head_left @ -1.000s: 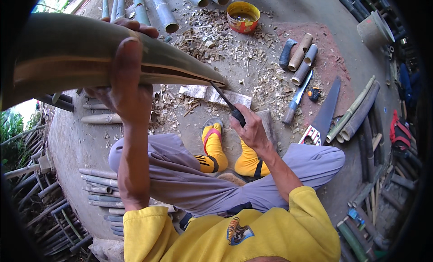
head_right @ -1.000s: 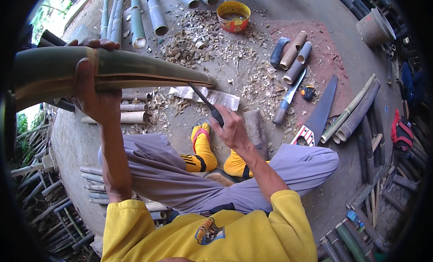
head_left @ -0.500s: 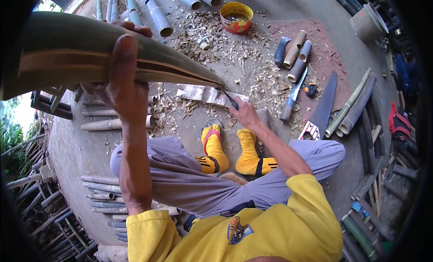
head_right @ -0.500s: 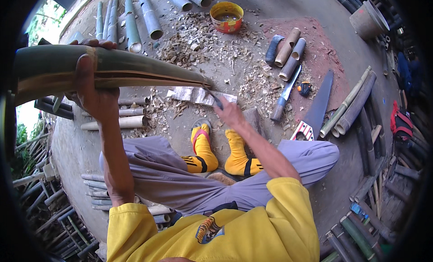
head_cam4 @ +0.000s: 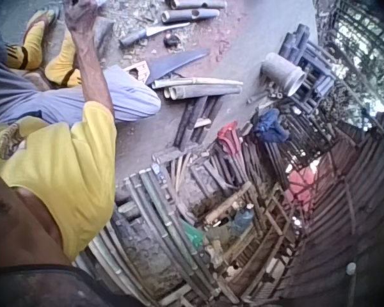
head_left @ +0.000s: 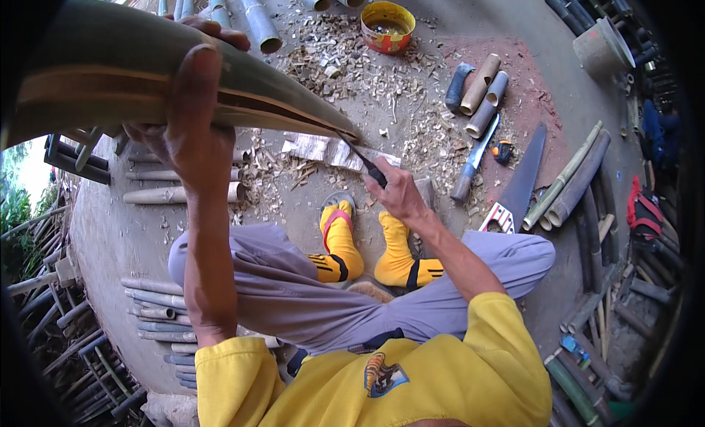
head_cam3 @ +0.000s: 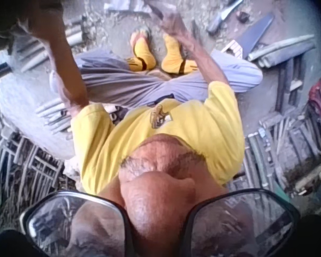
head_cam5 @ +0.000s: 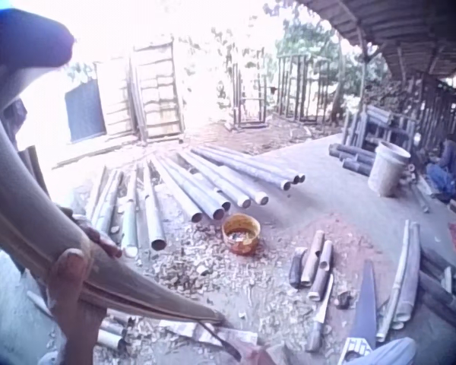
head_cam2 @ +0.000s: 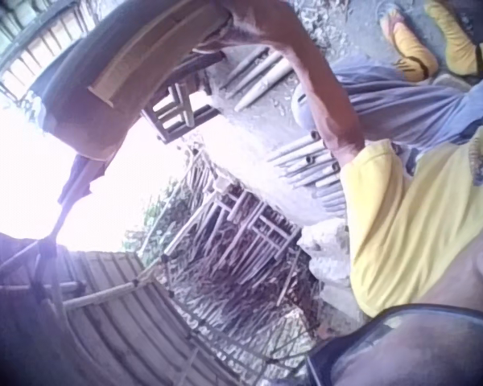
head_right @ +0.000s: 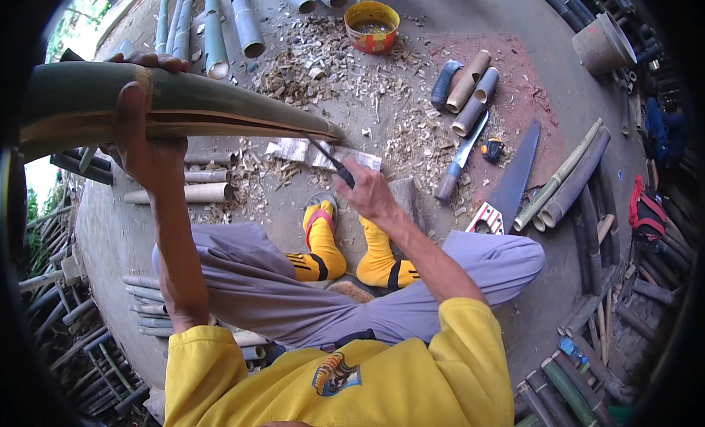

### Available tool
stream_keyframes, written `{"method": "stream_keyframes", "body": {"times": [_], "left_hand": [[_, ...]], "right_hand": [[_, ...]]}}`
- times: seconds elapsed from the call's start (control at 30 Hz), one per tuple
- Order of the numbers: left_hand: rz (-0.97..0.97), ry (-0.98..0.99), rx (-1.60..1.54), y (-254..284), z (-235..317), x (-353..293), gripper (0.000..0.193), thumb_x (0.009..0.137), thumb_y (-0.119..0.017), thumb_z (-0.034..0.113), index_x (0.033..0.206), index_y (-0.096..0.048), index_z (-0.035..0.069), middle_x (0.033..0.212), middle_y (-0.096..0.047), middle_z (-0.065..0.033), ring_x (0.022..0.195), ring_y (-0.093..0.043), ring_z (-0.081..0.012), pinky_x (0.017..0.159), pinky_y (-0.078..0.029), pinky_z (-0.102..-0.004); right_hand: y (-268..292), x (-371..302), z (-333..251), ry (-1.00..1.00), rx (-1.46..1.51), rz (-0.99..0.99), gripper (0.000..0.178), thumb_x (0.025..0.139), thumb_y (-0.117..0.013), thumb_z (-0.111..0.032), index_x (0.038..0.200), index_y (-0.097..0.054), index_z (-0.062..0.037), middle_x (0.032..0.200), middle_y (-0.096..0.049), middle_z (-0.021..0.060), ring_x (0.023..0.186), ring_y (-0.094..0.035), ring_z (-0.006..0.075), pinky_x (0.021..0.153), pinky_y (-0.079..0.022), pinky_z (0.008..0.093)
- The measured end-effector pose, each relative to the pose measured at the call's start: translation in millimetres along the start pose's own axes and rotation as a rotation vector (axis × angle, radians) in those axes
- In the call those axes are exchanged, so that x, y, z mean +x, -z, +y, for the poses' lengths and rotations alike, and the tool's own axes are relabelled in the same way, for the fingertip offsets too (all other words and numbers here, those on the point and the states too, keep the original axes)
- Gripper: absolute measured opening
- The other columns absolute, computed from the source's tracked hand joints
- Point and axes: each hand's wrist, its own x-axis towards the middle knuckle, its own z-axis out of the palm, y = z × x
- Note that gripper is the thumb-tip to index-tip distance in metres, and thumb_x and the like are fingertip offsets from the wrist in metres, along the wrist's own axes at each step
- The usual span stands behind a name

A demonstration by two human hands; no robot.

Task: The person sits on the ground and uses a wooden mallet to strike a knife, splitting a long bamboo pole lengthwise. They then use a chisel to further separate the split sections and clean the edges. Finally, they insert a smaller bamboo piece into a larger one to test the fit.

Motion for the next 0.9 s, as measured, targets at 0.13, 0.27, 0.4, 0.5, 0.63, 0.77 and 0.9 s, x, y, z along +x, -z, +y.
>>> {"method": "stream_keyframes", "body": {"times": [0.13, 0.27, 0.4, 0.5, 0.63, 0.77, 0.9], "left_hand": [[0.012, -0.056, -0.028, -7, -2, 4, 0.030, 0.076, -0.070, 0.008, 0.101, -0.057, -0.001, 0.089, -0.064, -0.0117, 0.076, -0.066, -0.0226, 0.069, -0.056, -0.0355], [0.072, -0.061, -0.020, -3, -2, -4, 0.027, 0.076, -0.070, 0.009, 0.098, -0.059, -0.002, 0.085, -0.065, -0.0110, 0.076, -0.066, -0.0209, 0.067, -0.056, -0.0349], [0.052, -0.080, 0.014, -2, -4, 5, 0.020, 0.079, -0.068, 0.012, 0.096, -0.063, 0.003, 0.087, -0.066, -0.0089, 0.077, -0.066, -0.0197, 0.076, -0.054, -0.0379], [0.079, -0.100, 0.101, -4, 5, 1, 0.017, 0.082, -0.065, 0.014, 0.098, -0.066, 0.009, 0.089, -0.067, -0.0080, 0.078, -0.067, -0.0190, 0.080, -0.052, -0.0390], [0.134, -0.066, 0.283, 17, -4, -2, 0.017, 0.087, -0.061, 0.017, 0.102, -0.068, 0.018, 0.091, -0.068, -0.0067, 0.079, -0.067, -0.0180, 0.086, -0.049, -0.0405], [0.142, -0.179, 0.307, 14, -4, -2, 0.016, 0.090, -0.058, 0.016, 0.102, -0.068, 0.014, 0.086, -0.067, -0.0056, 0.080, -0.068, -0.0204, 0.081, -0.052, -0.0407], [0.080, -0.167, 0.381, 18, -4, -5, 0.019, 0.090, -0.057, 0.016, 0.107, -0.066, 0.016, 0.083, -0.068, -0.0029, 0.085, -0.067, -0.0183, 0.088, -0.045, -0.0408]], "right_hand": [[-12, -1, 44, -0.172, -0.072, -0.117, 0.023, 0.085, -0.057, -0.025, 0.096, -0.054, -0.0048, 0.072, -0.064, 0.0180, 0.070, -0.066, 0.0337, 0.060, -0.053, 0.0420], [1, 3, 29, -0.219, -0.070, -0.178, 0.024, 0.084, -0.060, -0.024, 0.096, -0.054, -0.0046, 0.075, -0.063, 0.0210, 0.074, -0.065, 0.0362, 0.061, -0.051, 0.0441], [-10, 11, -3, 0.106, 0.019, 0.084, 0.026, 0.083, -0.061, -0.024, 0.098, -0.052, -0.0041, 0.072, -0.063, 0.0209, 0.073, -0.063, 0.0406, 0.060, -0.050, 0.0456], [-27, 9, 32, -0.077, -0.105, -0.012, 0.025, 0.085, -0.058, -0.023, 0.099, -0.050, -0.0032, 0.068, -0.062, 0.0229, 0.069, -0.063, 0.0426, 0.060, -0.051, 0.0478], [-25, 5, 22, -0.181, -0.119, -0.048, 0.025, 0.087, -0.057, -0.023, 0.100, -0.049, -0.0031, 0.068, -0.061, 0.0248, 0.070, -0.063, 0.0431, 0.060, -0.051, 0.0488], [-12, -2, -4, -0.100, -0.003, -0.005, 0.027, 0.087, -0.057, -0.023, 0.102, -0.050, -0.0031, 0.071, -0.062, 0.0232, 0.070, -0.063, 0.0416, 0.059, -0.051, 0.0476], [-10, 8, -3, 0.174, -0.009, 0.102, 0.025, 0.086, -0.057, -0.022, 0.102, -0.052, -0.0036, 0.073, -0.062, 0.0226, 0.070, -0.063, 0.0411, 0.059, -0.051, 0.0470]]}}
